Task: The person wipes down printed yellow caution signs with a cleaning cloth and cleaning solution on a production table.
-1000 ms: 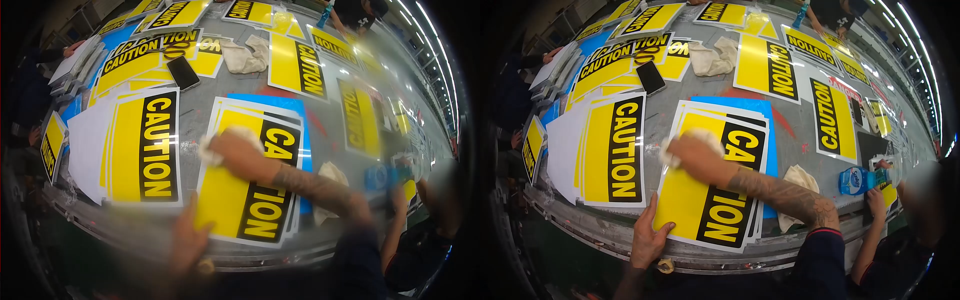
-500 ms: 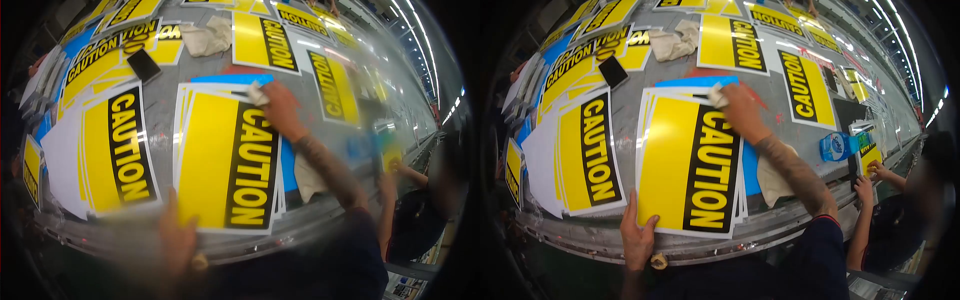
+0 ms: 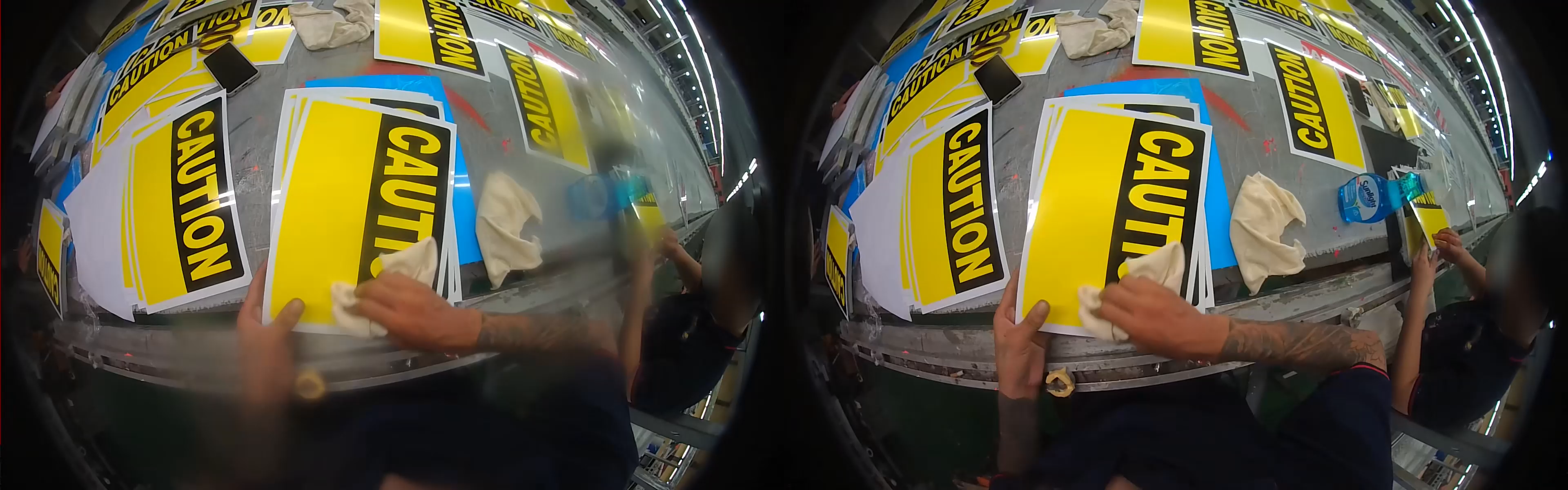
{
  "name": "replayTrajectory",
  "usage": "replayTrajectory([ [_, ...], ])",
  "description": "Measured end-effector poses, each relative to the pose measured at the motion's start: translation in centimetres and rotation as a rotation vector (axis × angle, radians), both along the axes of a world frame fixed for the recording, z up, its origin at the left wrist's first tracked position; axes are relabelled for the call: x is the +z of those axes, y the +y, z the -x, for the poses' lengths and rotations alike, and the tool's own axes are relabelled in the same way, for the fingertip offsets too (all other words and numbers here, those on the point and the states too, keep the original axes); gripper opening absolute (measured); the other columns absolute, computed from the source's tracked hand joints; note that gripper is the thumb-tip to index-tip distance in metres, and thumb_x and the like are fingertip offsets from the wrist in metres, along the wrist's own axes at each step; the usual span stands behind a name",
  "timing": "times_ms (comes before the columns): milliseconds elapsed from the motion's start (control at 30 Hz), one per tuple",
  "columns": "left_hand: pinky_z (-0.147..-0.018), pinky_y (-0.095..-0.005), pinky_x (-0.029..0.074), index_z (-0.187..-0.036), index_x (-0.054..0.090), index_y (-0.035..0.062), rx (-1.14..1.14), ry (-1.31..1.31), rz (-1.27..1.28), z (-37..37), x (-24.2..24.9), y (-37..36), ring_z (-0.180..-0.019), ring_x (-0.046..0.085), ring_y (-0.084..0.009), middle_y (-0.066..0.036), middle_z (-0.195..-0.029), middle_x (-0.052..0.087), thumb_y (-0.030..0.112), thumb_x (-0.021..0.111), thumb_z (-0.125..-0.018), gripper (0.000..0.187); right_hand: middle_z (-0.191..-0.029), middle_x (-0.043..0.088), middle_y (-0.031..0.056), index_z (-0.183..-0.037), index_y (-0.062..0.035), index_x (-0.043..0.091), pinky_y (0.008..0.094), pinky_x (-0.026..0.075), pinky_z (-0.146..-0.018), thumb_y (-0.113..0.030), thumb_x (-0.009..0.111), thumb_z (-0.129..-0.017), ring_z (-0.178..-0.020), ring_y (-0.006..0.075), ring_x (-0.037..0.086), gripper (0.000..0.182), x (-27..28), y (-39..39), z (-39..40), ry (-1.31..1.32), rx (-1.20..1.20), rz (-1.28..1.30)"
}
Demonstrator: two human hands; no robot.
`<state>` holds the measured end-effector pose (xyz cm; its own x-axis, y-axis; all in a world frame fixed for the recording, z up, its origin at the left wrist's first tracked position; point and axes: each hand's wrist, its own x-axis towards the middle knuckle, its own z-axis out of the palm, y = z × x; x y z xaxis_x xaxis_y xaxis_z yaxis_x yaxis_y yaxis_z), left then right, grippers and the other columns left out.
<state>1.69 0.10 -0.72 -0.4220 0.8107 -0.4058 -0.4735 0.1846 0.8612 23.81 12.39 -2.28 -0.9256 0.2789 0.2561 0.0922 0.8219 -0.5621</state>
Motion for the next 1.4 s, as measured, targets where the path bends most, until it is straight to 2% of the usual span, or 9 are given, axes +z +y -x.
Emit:
replayTrajectory([
  [67,-0.087,-0.0292,0.055,-0.15,0.054,-0.004,0.003,-0.152,0.04,0.0,-0.7,-0.6,-0.111,0.067,-0.0164,-0.012,-0.13,0.069,0.007,0.071,-0.1,0.054,-0.115,0.063,0.0112,-0.121,-0.0031,0.065,0.0408,0.051,-0.086,-0.001,0.072,-0.081,-0.102,0.0299,0.062,0.04,0.8,-0.8,-0.4,0.035,0.057,0.06],
  [200,-0.093,-0.035,0.06,-0.152,0.051,-0.0033,-0.026,-0.061,0.09,-0.1,-0.4,-0.5,-0.116,0.07,-0.0221,-0.016,-0.133,0.069,0.006,0.07,-0.102,0.055,-0.114,0.065,0.0123,-0.119,-0.0053,0.066,0.042,0.052,-0.089,-0.002,0.074,-0.078,-0.105,0.0324,0.064,0.042,-0.9,2.7,-1.8,0.101,0.063,-0.187],
  [400,-0.09,-0.0441,0.069,-0.155,0.047,-0.0032,-0.01,-0.013,0.046,-0.2,-1.1,-0.3,-0.118,0.075,-0.0289,-0.019,-0.137,0.068,0.005,0.07,-0.103,0.057,-0.118,0.07,0.0192,-0.122,-0.0052,0.07,0.0483,0.056,-0.095,0.0,0.073,-0.085,-0.111,0.0427,0.068,0.037,1.7,19.9,-6.1,0.022,-0.7,-0.208],
  [700,-0.093,-0.0449,0.068,-0.158,0.044,-0.0036,0.103,-0.067,0.096,-0.8,-1.4,-0.4,-0.121,0.074,-0.0291,-0.019,-0.139,0.068,0.005,0.07,-0.103,0.061,-0.119,0.067,0.0116,-0.12,-0.0054,0.066,0.0453,0.053,-0.1,-0.002,0.075,-0.079,-0.114,0.0333,0.066,0.041,3.6,3.1,-4.8,-0.305,0.407,0.159],
  [800,-0.095,-0.0457,0.068,-0.157,0.045,-0.0033,0.019,-0.059,0.085,-0.4,-0.4,0.2,-0.122,0.073,-0.0286,-0.018,-0.139,0.068,0.005,0.072,-0.102,0.061,-0.118,0.067,0.011,-0.119,-0.0084,0.069,0.0454,0.054,-0.098,-0.005,0.078,-0.08,-0.115,0.0339,0.066,0.04,4.1,7.5,-7.1,-0.323,0.347,0.345],
  [967,-0.096,-0.0457,0.067,-0.155,0.048,-0.0039,0.064,-0.139,0.107,-0.7,-0.6,0.2,-0.121,0.073,-0.0292,-0.019,-0.138,0.068,0.002,0.069,-0.103,0.056,-0.112,0.067,0.0138,-0.126,-0.0057,0.068,0.0471,0.053,-0.088,0.005,0.074,-0.074,-0.102,0.0379,0.064,0.053,1.3,10.7,-3.8,0.03,-0.329,-0.163],
  [1133,-0.104,-0.0484,0.063,-0.155,0.047,-0.0029,0.081,-0.313,0.088,-0.8,0.6,0.5,-0.129,0.069,-0.0324,-0.019,-0.143,0.065,0.004,0.068,-0.104,0.055,-0.123,0.069,0.0108,-0.128,-0.009,0.07,0.0442,0.054,-0.093,-0.002,0.078,-0.073,-0.11,0.0312,0.066,0.056,0.8,3.3,-3.5,-0.122,0.299,0.134],
  [1333,-0.109,-0.0527,0.059,-0.156,0.043,-0.0021,-0.05,-0.446,0.0,-0.1,0.0,-0.2,-0.135,0.064,-0.0366,-0.021,-0.149,0.06,0.004,0.066,-0.104,0.057,-0.121,0.069,0.0114,-0.124,-0.0099,0.072,0.0422,0.054,-0.09,0.004,0.081,-0.072,-0.109,0.0316,0.067,0.055,1.5,3.6,0.6,-0.02,0.141,0.144],
  [1400,-0.112,-0.0541,0.057,-0.155,0.044,-0.0019,-0.055,-0.452,0.026,0.1,0.2,0.0,-0.137,0.061,-0.0372,-0.021,-0.149,0.059,0.001,0.064,-0.105,0.054,-0.109,0.073,0.0101,-0.118,-0.0099,0.075,0.043,0.055,-0.093,-0.002,0.075,-0.081,-0.109,0.0298,0.068,0.038,-1.4,8.0,2.4,0.017,-0.126,-0.137],
])
